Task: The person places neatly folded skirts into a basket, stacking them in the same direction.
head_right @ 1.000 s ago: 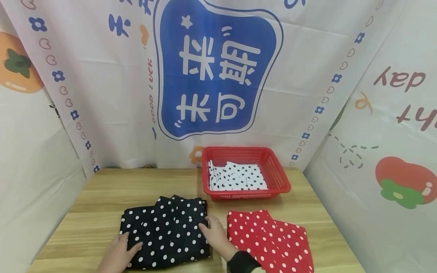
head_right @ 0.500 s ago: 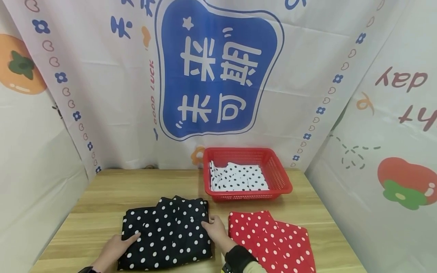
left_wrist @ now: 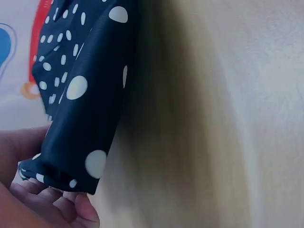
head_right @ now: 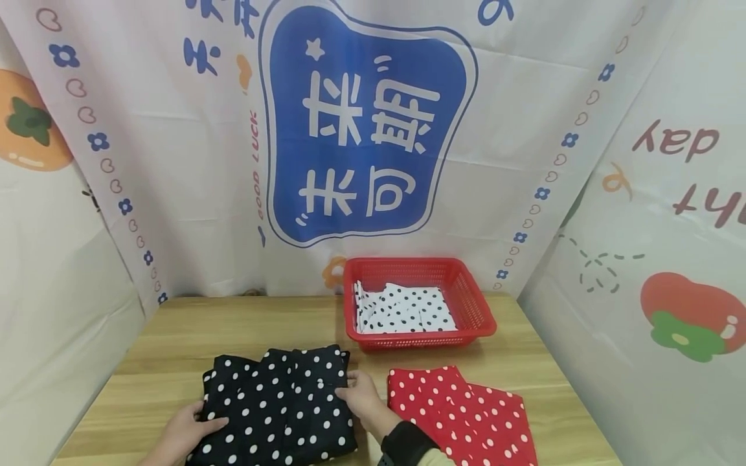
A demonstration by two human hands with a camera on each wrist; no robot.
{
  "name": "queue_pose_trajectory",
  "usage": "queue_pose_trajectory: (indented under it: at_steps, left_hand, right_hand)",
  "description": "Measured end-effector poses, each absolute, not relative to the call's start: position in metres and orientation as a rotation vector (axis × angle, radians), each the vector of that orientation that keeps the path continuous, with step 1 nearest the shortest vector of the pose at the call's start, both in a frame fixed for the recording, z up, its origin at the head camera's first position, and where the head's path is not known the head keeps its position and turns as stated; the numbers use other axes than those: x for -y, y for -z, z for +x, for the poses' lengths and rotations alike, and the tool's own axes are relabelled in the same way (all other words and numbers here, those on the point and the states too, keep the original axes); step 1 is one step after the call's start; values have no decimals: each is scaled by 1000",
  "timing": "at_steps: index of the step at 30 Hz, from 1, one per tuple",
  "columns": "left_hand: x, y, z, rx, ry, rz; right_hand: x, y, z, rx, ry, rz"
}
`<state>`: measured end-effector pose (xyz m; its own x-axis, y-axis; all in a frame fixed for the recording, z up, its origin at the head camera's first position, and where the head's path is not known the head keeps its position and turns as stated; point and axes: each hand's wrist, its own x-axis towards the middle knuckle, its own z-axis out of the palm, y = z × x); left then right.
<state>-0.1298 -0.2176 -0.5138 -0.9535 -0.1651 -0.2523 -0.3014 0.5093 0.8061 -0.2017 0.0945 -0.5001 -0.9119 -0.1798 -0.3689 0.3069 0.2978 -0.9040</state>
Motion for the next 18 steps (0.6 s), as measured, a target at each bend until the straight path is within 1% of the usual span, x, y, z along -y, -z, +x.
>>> queue_pose_trajectory:
  at_steps: [10, 18]
  left_hand:
    - [227, 489, -123, -2638, -1413, -400]
    - [232, 464, -119, -2597, -1413, -439]
  right_hand:
    - [-87, 478, -201, -2165, 1685, -50]
    - [-87, 452, -198, -2194, 1726, -134]
